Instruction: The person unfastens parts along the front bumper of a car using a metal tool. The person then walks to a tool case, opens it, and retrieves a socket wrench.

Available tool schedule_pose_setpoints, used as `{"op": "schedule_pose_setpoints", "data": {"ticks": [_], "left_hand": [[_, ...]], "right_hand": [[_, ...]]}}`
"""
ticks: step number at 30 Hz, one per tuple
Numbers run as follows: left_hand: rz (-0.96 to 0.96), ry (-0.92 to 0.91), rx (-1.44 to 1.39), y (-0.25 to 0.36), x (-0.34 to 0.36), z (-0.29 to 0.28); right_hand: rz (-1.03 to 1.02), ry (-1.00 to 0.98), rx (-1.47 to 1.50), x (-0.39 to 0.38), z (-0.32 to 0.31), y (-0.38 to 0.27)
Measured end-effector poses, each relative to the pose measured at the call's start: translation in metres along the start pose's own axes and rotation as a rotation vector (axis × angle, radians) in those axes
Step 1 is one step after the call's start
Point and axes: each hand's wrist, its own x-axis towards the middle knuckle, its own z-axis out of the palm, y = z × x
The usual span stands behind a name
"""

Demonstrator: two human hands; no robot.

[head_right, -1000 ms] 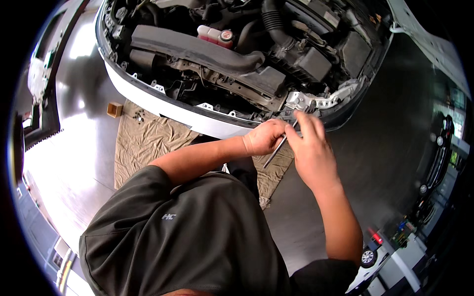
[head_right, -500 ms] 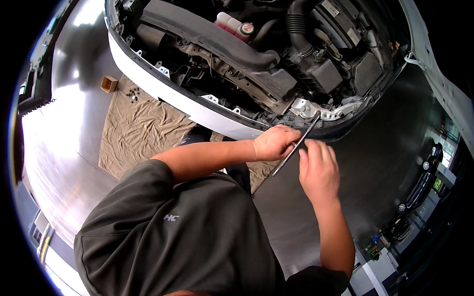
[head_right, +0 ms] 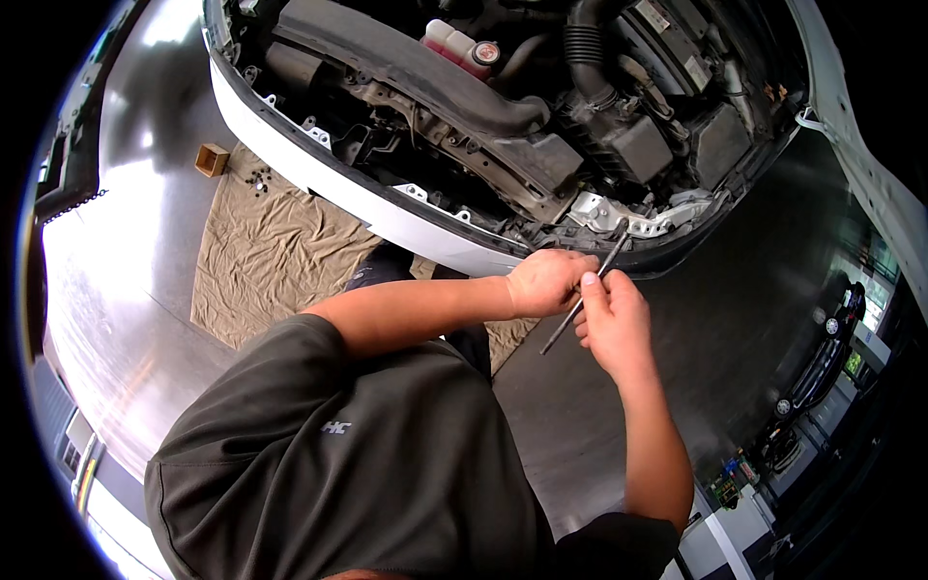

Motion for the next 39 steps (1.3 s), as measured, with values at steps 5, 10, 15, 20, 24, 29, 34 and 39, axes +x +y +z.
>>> {"op": "schedule_pose_setpoints", "data": {"ticks": [5,10,15,20,24,29,34,39], "left_hand": [[0.003,-0.025,0.013,-0.003,0.000,0.001],[0.015,-0.088,0.001,-0.007,0.001,-0.002],[0.059,0.009,0.326,-0.049,-0.032,-0.040],[-0.380,-0.649,1.030,-0.108,-0.058,-0.078],[-0.390,-0.688,0.926,-0.117,-0.053,-0.064],[-0.414,-0.603,0.874,-0.137,-0.056,-0.052],[-0.374,-0.644,0.877,-0.146,-0.053,-0.050],[-0.291,-0.618,0.902,-0.149,-0.050,-0.052]], "right_hand": [[-0.902,0.238,-0.895,-0.026,-0.020,-0.015],[-1.077,0.107,-1.025,-0.014,-0.027,-0.007],[-0.979,-0.001,-1.013,-0.007,-0.031,-0.007],[-0.674,0.122,-0.648,-0.006,-0.009,0.009],[-0.523,0.182,-0.238,-0.006,0.006,0.018],[-0.797,0.138,-0.444,-0.003,-0.003,0.021],[-0.800,0.028,-0.484,-0.003,-0.014,0.019],[-0.882,-0.035,-0.812,-0.010,-0.026,0.004]]}}
